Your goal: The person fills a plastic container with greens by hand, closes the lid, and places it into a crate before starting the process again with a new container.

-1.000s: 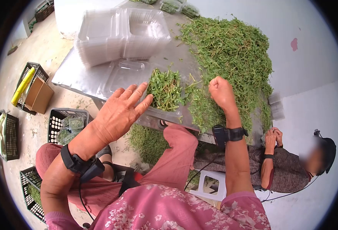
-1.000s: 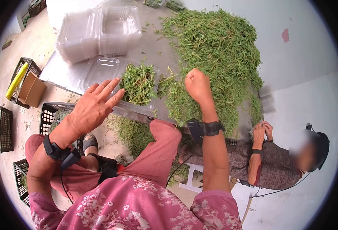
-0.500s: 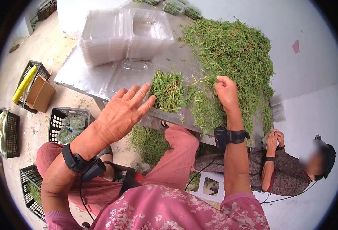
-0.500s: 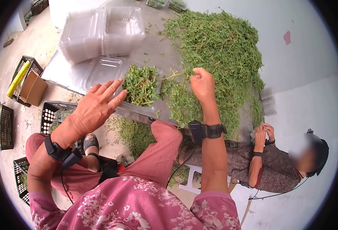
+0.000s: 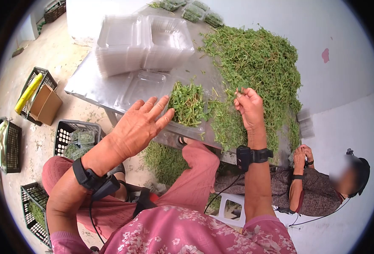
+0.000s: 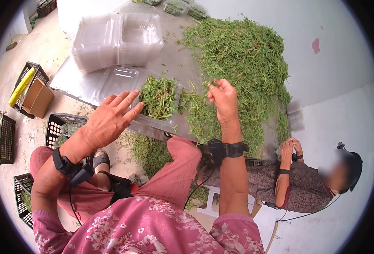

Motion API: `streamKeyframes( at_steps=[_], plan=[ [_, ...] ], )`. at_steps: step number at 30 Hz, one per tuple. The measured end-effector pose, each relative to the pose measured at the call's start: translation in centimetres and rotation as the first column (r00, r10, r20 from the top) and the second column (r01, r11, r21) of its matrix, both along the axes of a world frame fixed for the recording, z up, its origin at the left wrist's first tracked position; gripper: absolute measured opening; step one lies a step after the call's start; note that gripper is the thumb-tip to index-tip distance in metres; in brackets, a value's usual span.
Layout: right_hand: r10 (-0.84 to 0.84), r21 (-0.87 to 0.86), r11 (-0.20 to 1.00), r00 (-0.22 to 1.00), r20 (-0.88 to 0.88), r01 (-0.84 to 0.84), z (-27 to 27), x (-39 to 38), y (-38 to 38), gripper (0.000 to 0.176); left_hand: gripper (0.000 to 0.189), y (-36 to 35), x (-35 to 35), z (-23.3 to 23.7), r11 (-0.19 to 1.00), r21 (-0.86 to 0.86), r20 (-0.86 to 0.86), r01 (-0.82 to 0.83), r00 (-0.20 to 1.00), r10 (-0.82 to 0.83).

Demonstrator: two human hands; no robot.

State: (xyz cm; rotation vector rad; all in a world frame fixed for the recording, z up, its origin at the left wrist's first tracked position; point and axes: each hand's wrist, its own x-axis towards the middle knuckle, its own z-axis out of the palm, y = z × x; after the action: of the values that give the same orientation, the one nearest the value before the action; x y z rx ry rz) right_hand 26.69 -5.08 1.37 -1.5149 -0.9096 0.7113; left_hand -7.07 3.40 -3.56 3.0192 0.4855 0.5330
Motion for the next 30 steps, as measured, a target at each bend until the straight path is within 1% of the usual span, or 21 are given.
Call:
streamKeyframes(
  at_steps=[3, 4, 6, 9, 10, 13, 16, 19, 22, 25, 28, 30],
  plan=[
    [0.001, -0.186, 0.982, 0.981, 0.193, 0.035, 0.0, 0.7, -0.1, 0.02, 0.057, 0.0, -0.1, 0.0, 1.0, 0.009, -0.007, -0.008, 1.0, 0.008],
    [0.022, -0.238, 0.97, 0.954, 0.299, 0.052, -0.6, 1.2, 0.0, 0.019, 0.057, 0.0, -0.1, 0.0, 1.0, 0.005, -0.007, -0.007, 1.0, 0.007],
    [0.08, -0.331, 0.938, 0.866, 0.494, 0.102, -2.0, 2.1, 0.4, 0.017, 0.056, 0.0, -0.1, 0.0, 1.0, -0.002, -0.008, -0.005, 1.0, 0.005],
    [0.128, -0.322, 0.935, 0.708, 0.695, 0.146, -3.2, 2.0, 0.7, 0.016, 0.056, 0.0, 0.0, -0.2, 1.0, 0.001, -0.006, -0.002, 1.0, 0.002],
    [0.151, -0.354, 0.922, 0.693, 0.705, 0.159, -2.3, 0.5, 0.9, 0.017, 0.057, 0.0, -0.1, -0.1, 1.0, 0.0, -0.009, -0.005, 1.0, 0.005],
    [0.242, -0.364, 0.928, 0.615, 0.751, 0.079, -1.9, -1.3, 1.2, 0.015, 0.057, 0.0, 0.0, -0.1, 1.0, 0.0, -0.013, -0.007, 1.0, 0.007],
    [0.308, -0.373, 0.927, 0.497, 0.811, 0.035, -3.6, -0.3, 1.9, 0.014, 0.057, 0.0, 0.0, -0.1, 1.0, 0.008, -0.018, -0.006, 1.0, 0.006],
    [0.329, -0.365, 0.931, 0.446, 0.832, -0.006, -3.8, 0.6, 1.8, 0.015, 0.056, 0.0, -0.1, 0.0, 1.0, 0.001, -0.027, -0.008, 1.0, 0.008],
    [0.262, -0.278, 0.961, 0.378, 0.888, -0.013, -2.9, 0.8, 1.2, 0.016, 0.055, 0.0, 0.0, 0.1, 1.0, -0.005, -0.026, -0.01, 1.0, 0.009],
    [0.216, -0.344, 0.927, 0.53, 0.82, 0.153, -1.0, 0.3, 0.6, 0.019, 0.054, -0.1, 0.0, 0.1, 1.0, 0.01, -0.019, -0.011, 1.0, 0.011],
    [0.131, -0.268, 0.947, 0.552, 0.823, 0.175, -1.0, 1.1, 0.1, 0.02, 0.053, -0.2, 0.0, 0.3, 0.999, 0.033, -0.009, -0.008, 1.0, 0.008],
    [0.084, -0.233, 0.954, 0.581, 0.81, 0.187, -1.0, 1.4, 0.1, 0.017, 0.052, -0.2, 0.1, 0.6, 0.999, 0.036, 0.004, 0.004, 1.0, -0.004]
  ],
)
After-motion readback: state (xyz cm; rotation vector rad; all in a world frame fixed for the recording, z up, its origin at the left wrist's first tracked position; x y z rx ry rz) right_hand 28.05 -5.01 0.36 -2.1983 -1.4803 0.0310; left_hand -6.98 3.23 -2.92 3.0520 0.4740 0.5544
